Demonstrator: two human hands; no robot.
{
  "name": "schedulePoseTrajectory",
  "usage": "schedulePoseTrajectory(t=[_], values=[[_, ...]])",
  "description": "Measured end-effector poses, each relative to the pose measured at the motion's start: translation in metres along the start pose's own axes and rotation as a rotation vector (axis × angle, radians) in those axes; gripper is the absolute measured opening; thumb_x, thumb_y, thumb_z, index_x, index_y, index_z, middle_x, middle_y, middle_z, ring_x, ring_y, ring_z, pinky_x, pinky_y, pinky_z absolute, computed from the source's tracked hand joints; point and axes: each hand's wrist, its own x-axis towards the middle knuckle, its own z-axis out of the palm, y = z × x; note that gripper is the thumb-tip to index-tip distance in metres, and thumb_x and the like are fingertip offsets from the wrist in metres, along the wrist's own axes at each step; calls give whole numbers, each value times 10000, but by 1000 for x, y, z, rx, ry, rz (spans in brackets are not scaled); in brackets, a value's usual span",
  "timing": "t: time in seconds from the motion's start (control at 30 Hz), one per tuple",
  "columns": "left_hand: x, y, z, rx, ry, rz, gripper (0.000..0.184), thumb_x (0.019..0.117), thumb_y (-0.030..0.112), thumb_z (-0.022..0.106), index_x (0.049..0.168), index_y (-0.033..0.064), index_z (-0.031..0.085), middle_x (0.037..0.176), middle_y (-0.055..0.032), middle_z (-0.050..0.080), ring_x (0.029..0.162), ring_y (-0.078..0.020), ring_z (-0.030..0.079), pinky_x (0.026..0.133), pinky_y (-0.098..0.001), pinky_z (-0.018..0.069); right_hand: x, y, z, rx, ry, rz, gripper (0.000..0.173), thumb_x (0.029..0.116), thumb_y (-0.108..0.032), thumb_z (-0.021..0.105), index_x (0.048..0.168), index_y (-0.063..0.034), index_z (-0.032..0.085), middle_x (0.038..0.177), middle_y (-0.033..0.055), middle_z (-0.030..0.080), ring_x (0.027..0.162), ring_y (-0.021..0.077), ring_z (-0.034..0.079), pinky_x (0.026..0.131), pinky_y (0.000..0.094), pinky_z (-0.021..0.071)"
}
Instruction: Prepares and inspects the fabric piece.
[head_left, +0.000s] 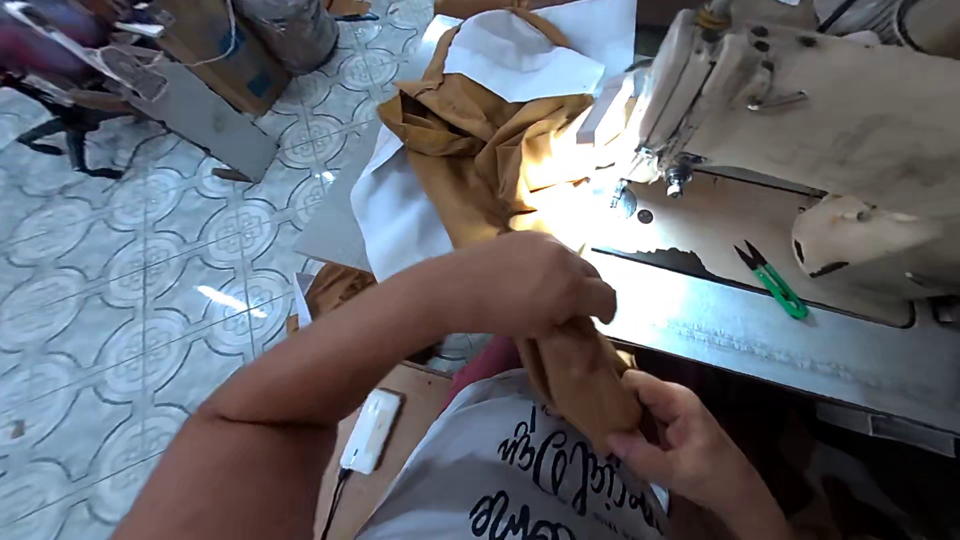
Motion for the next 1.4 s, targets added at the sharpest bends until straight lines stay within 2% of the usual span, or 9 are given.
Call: schedulePoseTrajectory(t=[0.2, 0.37, 0.57, 0.67, 0.77, 0.9, 1.1, 1.27, 1.4], values=[[-55, -50, -65, -115, 101, -202, 367, 872, 506, 694, 793, 148, 680, 766, 89, 658, 709, 44, 596, 628, -168, 515, -33, -14, -61, -461, -8, 164, 388, 870, -497, 764, 788, -146, 623, 667, -71, 579, 607, -42, 535, 517, 168, 442], [-132, -114, -88, -587, 342, -311, 191, 905, 530, 716, 1011, 371, 708, 1128, 167, 711, 1120, -62, 660, 974, -294, 559, -51, -49, -98, -353, 71, 101, 292, 893, -438, 778, 969, -182, 660, 837, -133, 674, 756, -83, 626, 647, 107, 533], [-144, -118, -76, -542, 697, -551, 248, 889, 654, 640, 950, 436, 540, 874, 319, 605, 809, 173, 571, 698, -44, 464, -15, -71, -102, -435, 256, -42, 265, 896, -491, 751, 955, -250, 658, 814, -179, 653, 696, -98, 600, 598, 108, 522], [-174, -158, -84, -419, 658, -550, 204, 911, 560, 697, 1027, 426, 595, 960, 335, 625, 874, 184, 578, 779, -54, 484, 26, -54, -106, -714, 545, 27, 292, 923, -255, 763, 1084, -42, 647, 932, 41, 689, 793, 65, 664, 722, 259, 578], [-200, -192, -98, -115, 559, -722, 349, 919, 412, 724, 1154, 189, 591, 1013, 162, 609, 894, 115, 582, 831, -137, 505, 48, -34, -102, -890, 672, 108, 320, 1019, -177, 643, 1275, 12, 613, 1217, 199, 662, 1042, 283, 672, 902, 447, 560], [-181, -162, -112, 230, 387, -861, 573, 924, 370, 710, 1357, 27, 558, 1341, -224, 594, 1255, -333, 575, 1085, -533, 442, 38, 6, -60, -951, 493, 139, 258, 1017, -219, 635, 1194, -51, 716, 1204, 141, 694, 1113, 300, 666, 937, 481, 567], [-10, 7, 41, 54, 237, -554, 191, 987, 236, 646, 1118, 158, 762, 1232, -30, 688, 1201, -201, 634, 1017, -431, 541, 26, 52, -28, -1043, 449, 81, 208, 984, -307, 660, 1030, -165, 805, 1140, 21, 739, 1040, 245, 675, 851, 471, 545], [41, -15, 146, -170, 156, -316, 188, 1020, 218, 598, 1097, 196, 769, 1355, 4, 672, 1444, -274, 469, 1150, -724, 267, 17, 26, -111, -1180, 539, 230, 301, 1051, -232, 564, 1200, -20, 718, 1274, 180, 684, 1206, 393, 631, 1001, 585, 502], [44, -36, 144, -66, 232, -353, 174, 998, 246, 625, 1074, 170, 763, 1307, -30, 698, 1379, -340, 523, 1114, -631, 382, 13, 37, -156, -1220, 590, 437, 417, 1061, -260, 562, 1360, 28, 593, 1393, 284, 576, 1277, 534, 535, 994, 705, 451]])
